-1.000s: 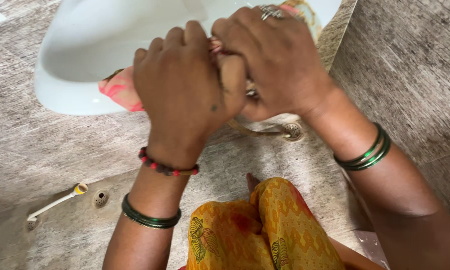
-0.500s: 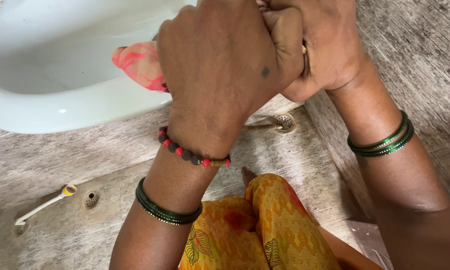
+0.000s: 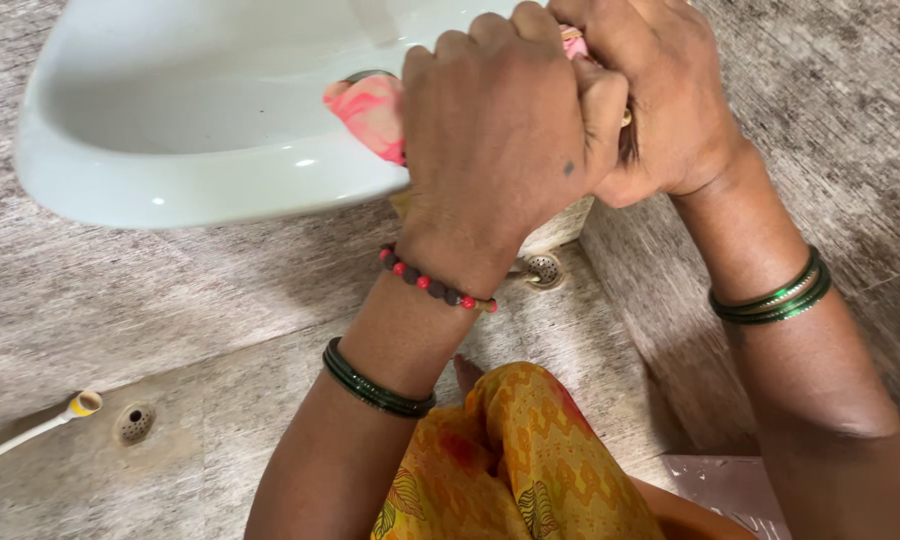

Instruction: The person wipes the outer rim and the inner basin of a white sink using a cloth, moving their hands around the perimeter and near the faucet.

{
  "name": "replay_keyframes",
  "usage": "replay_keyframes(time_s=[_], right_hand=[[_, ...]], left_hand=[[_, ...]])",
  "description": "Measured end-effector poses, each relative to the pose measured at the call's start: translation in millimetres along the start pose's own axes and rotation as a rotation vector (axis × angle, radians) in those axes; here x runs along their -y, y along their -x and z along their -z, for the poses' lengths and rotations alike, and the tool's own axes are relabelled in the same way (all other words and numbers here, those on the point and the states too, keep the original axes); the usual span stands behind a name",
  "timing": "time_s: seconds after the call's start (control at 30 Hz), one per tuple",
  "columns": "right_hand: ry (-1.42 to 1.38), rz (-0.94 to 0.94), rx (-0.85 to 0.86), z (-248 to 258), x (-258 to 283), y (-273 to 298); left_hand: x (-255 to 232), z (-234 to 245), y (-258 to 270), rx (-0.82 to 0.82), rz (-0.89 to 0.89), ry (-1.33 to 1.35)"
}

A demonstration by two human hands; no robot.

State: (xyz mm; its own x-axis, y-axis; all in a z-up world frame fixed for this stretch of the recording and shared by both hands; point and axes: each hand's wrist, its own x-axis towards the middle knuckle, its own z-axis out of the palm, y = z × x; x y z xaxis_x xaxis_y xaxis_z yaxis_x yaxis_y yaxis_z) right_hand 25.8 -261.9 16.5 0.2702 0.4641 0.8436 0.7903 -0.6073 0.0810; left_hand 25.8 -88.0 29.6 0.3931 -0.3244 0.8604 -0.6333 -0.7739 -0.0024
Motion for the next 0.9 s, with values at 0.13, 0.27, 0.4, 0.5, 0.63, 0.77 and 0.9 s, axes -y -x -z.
replay_keyframes(time_s=[0.13,0.27,0.4,0.5,0.63,0.77,0.9], right_hand=[[0.103,0.036,0.027,-1,9,-2],[0.18,0.029,0.056,-7,25,-9],[0.238,0.064,0.079,-16,43,-23],[0.223,0.112,0.091,-23,60,-37],[0.255,0.097,0.157,-37,87,-59],[0.306,0.102,0.161,-58,115,-82],[0.21,0.086,0.105,-88,136,-103]], left_hand=[[7,3,6,-0.007,-0.015,-0.045],[21,18,19,-0.024,-0.049,-0.043],[42,38,32,-0.081,-0.107,-0.035],[60,53,42,-0.063,-0.113,-0.031],[94,73,55,-0.076,-0.181,-0.046],[130,93,65,-0.045,-0.227,0.052],[165,112,74,-0.027,-0.215,0.083]])
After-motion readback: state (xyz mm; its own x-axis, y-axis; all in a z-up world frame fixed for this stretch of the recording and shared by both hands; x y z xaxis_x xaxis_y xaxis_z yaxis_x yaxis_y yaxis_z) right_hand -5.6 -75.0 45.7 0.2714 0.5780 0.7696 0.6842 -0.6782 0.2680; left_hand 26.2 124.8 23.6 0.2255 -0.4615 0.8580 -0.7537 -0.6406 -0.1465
